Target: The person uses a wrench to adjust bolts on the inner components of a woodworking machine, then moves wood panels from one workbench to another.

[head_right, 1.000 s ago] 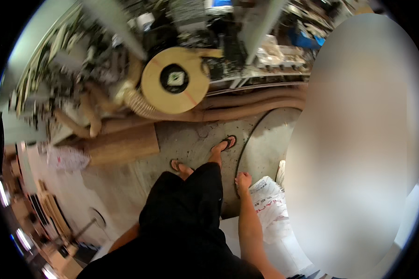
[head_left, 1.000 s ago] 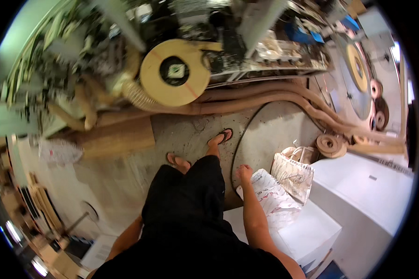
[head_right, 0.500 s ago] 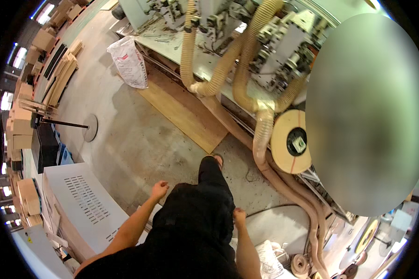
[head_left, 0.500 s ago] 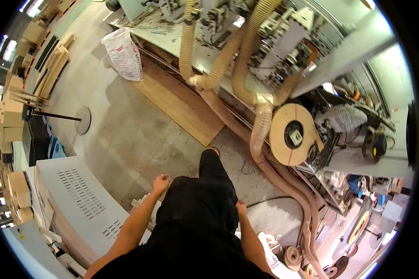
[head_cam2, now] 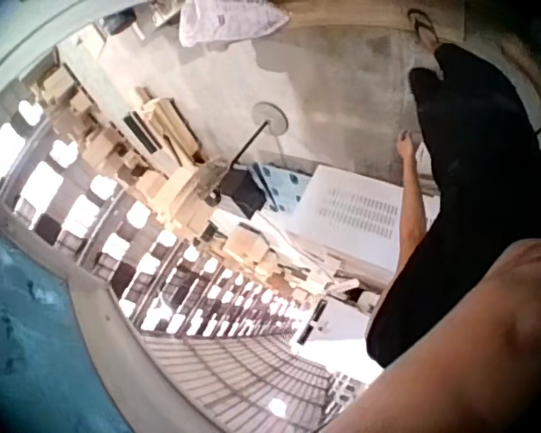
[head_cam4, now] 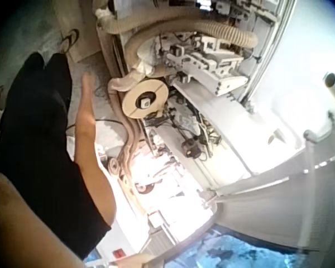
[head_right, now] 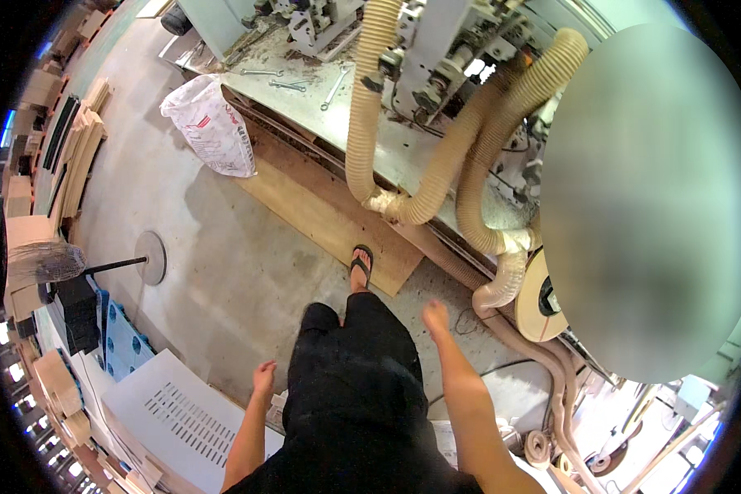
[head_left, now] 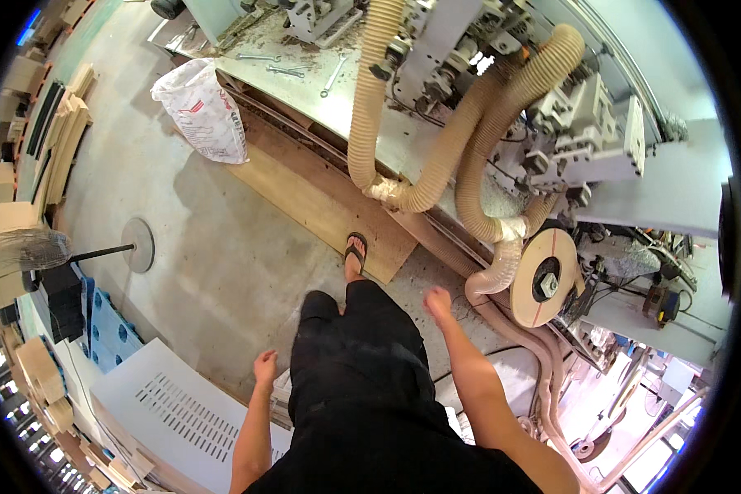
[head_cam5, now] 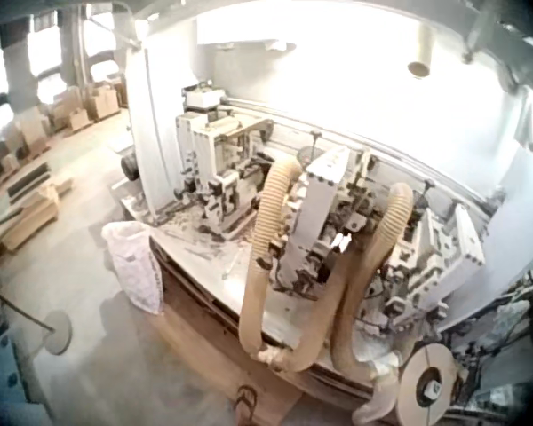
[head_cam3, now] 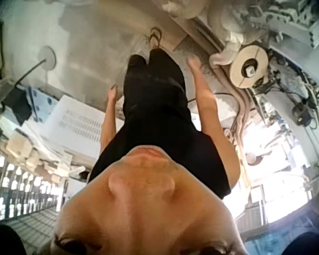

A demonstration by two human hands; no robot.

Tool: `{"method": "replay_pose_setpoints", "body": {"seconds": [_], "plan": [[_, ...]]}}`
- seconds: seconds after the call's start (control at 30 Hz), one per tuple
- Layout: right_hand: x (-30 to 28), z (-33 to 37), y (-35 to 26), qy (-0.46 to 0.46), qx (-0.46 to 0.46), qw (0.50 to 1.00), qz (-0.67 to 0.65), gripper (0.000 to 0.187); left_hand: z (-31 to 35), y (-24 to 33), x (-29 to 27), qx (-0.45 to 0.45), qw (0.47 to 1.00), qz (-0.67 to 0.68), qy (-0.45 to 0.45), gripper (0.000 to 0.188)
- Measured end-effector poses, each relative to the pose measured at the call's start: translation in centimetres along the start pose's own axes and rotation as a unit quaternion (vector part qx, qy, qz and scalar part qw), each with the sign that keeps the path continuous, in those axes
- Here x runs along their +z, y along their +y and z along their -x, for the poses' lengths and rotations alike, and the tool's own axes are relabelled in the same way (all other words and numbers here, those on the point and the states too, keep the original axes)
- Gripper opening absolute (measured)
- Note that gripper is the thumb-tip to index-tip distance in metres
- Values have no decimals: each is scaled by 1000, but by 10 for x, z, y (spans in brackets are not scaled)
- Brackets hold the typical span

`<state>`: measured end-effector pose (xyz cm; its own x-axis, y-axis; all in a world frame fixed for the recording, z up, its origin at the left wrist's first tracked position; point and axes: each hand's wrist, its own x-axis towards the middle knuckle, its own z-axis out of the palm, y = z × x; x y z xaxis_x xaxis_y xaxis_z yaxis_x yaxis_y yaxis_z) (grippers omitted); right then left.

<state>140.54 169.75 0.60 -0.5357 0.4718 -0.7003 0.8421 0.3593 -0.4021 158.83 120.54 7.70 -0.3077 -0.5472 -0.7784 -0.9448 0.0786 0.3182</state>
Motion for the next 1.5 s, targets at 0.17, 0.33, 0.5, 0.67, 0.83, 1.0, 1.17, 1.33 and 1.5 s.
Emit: {"method": "replay_pose_setpoints", "body": {"seconds": [0.17,0.33,0.5,0.67,0.83,1.0,1.17,1.33,1.5], "plan": [[67,16,-224,-135,-142,979,-54,13,-27,43,-79,11,996,56,67,24],[116,20,-358,-137,-127,976,-108,12,-95,104,-125,14,998,-63,-22,30],[150,40,-391,-10,-43,991,-129,13,-229,213,-199,42,990,-122,-60,35],[197,70,-410,-23,23,993,-114,11,-304,395,-279,114,989,-83,37,35],[270,37,-474,-85,82,992,46,12,-325,499,-307,239,968,39,61,34],[335,6,-642,-115,-150,982,-13,9,-349,438,-366,289,941,-170,54,37],[448,29,-845,-131,-203,970,-39,8,-436,333,-456,-25,999,-42,-15,24],[611,104,-978,-130,-192,972,-28,9,-579,317,-584,-166,980,77,-79,20],[757,209,-1093,-252,-261,931,54,23,-719,464,-753,-11,990,135,48,18]]}}
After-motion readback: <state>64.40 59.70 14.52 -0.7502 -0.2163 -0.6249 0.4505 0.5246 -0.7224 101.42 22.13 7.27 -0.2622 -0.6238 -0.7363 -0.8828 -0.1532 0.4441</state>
